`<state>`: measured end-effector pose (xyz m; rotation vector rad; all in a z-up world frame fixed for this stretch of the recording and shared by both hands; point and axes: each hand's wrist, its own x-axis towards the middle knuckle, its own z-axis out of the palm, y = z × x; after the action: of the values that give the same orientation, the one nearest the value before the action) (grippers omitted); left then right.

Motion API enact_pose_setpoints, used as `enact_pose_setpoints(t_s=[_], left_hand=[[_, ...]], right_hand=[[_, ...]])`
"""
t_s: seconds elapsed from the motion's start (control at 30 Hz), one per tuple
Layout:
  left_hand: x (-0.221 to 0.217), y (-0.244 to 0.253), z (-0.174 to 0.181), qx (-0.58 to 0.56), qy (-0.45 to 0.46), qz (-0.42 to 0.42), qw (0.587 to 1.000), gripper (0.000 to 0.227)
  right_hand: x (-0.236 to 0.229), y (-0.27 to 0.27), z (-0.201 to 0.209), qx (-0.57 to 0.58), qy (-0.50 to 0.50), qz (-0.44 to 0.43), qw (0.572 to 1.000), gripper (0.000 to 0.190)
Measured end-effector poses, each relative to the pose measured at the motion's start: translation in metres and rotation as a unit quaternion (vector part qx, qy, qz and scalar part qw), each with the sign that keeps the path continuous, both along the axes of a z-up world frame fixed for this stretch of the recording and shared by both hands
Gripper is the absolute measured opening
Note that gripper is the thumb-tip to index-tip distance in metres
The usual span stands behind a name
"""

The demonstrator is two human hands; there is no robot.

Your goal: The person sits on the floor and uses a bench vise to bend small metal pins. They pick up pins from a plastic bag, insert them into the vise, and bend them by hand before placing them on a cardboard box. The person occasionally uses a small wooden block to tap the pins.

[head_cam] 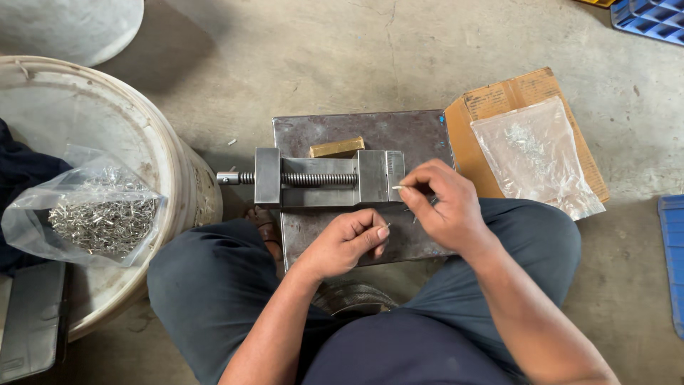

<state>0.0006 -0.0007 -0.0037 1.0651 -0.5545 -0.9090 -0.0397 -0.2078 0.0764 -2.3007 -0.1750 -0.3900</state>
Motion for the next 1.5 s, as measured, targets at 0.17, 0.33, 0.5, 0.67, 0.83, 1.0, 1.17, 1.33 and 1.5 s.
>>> enact_pose_setpoints(t_s=[0.17, 0.33, 0.5, 0.67, 0.83, 1.0, 1.17, 1.33, 1.5], left_hand=[[0.001, 0.0, -0.005, -0.017, 0.009, 0.013, 1.0, 0.022], [0.001, 0.001, -0.006, -0.019, 0.015, 0.015, 1.0, 0.022], [0.001, 0.002, -0.007, -0.042, 0.025, 0.012, 0.999, 0.023], [0.002, 0.005, -0.007, -0.009, -0.003, -0.009, 1.0, 0.025], [0.0, 0.005, -0.005, -0.012, 0.013, -0.014, 1.0, 0.024], [-0.001, 0.0, -0.01, -0.034, 0.043, 0.023, 0.998, 0.019], [-0.004, -0.005, -0.012, -0.022, 0.045, 0.046, 0.998, 0.014], [-0.004, -0.004, -0.015, -0.022, 0.047, 0.06, 0.997, 0.014], [-0.003, -0.006, -0.016, -0.003, 0.05, 0.06, 0.997, 0.014]], right_hand=[[0.014, 0.004, 0.016, -0.013, 0.067, 0.017, 0.998, 0.01], [0.016, 0.009, 0.019, -0.042, 0.077, 0.022, 0.996, 0.009], [0.002, 0.005, 0.012, -0.037, 0.035, -0.008, 0.999, 0.012], [-0.03, 0.014, -0.006, 0.022, 0.033, 0.012, 0.999, 0.014], [-0.037, 0.015, -0.019, 0.078, 0.054, 0.066, 0.993, 0.01], [-0.022, 0.01, -0.005, 0.022, -0.016, 0.004, 1.0, 0.01], [0.01, -0.001, 0.02, -0.058, -0.016, 0.0, 0.998, 0.009], [0.02, 0.003, 0.028, -0.107, -0.001, 0.032, 0.994, 0.007], [0.021, 0.005, 0.027, -0.119, 0.006, 0.043, 0.992, 0.011]])
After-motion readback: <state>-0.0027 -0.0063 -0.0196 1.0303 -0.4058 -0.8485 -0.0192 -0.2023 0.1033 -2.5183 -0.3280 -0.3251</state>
